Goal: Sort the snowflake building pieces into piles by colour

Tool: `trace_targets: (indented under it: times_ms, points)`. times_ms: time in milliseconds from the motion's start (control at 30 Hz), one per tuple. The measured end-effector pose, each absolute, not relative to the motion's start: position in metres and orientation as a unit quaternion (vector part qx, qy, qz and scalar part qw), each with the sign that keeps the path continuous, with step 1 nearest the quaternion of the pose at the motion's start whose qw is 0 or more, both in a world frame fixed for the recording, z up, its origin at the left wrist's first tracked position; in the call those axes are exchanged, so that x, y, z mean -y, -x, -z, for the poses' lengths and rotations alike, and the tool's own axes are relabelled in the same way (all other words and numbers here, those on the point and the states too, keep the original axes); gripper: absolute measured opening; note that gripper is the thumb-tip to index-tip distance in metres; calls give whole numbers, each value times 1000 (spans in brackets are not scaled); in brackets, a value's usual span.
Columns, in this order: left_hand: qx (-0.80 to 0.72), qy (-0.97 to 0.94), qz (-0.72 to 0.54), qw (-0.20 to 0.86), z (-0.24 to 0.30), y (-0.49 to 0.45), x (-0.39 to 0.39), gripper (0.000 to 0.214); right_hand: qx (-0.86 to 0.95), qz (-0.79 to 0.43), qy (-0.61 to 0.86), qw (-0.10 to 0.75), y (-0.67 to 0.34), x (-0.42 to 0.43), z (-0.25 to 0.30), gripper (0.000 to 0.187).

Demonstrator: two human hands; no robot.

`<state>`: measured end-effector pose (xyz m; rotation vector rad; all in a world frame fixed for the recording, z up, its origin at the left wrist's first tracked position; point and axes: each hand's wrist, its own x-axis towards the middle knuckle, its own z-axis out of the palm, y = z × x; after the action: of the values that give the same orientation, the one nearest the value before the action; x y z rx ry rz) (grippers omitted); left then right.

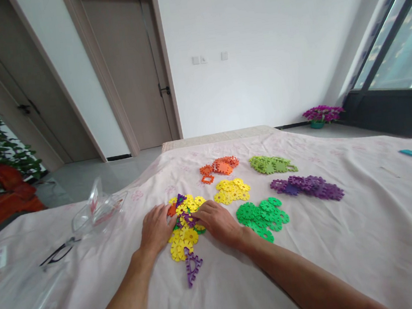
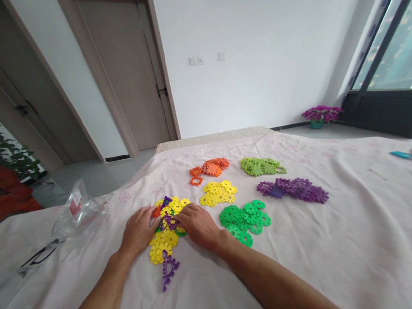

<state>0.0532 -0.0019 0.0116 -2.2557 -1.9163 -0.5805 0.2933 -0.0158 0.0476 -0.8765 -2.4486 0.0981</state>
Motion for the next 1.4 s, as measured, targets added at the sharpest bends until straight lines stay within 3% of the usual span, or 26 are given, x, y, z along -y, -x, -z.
trace_targets:
  times_ms: [167, 400, 733, 1133, 1400]
  points:
    - [637, 744, 193, 60, -10, -52, 1, 43, 848, -50, 408, 334, -308, 9, -55, 26]
    - [629, 748, 203, 66, -10, -51, 1, 41, 700, -44, 615, 360, -371, -30, -74, 28]
    - [625, 751, 203, 65, -8, -50, -1, 40, 509, 13, 820, 264, -513, -47, -91, 34]
    - [630, 747, 199, 68, -7, -49, -2, 38, 439, 42, 870, 222, -559, -36, -63, 34]
    - [631, 743, 216, 56, -9, -50, 0, 38, 457, 81, 853, 240, -549, -37, -73, 33]
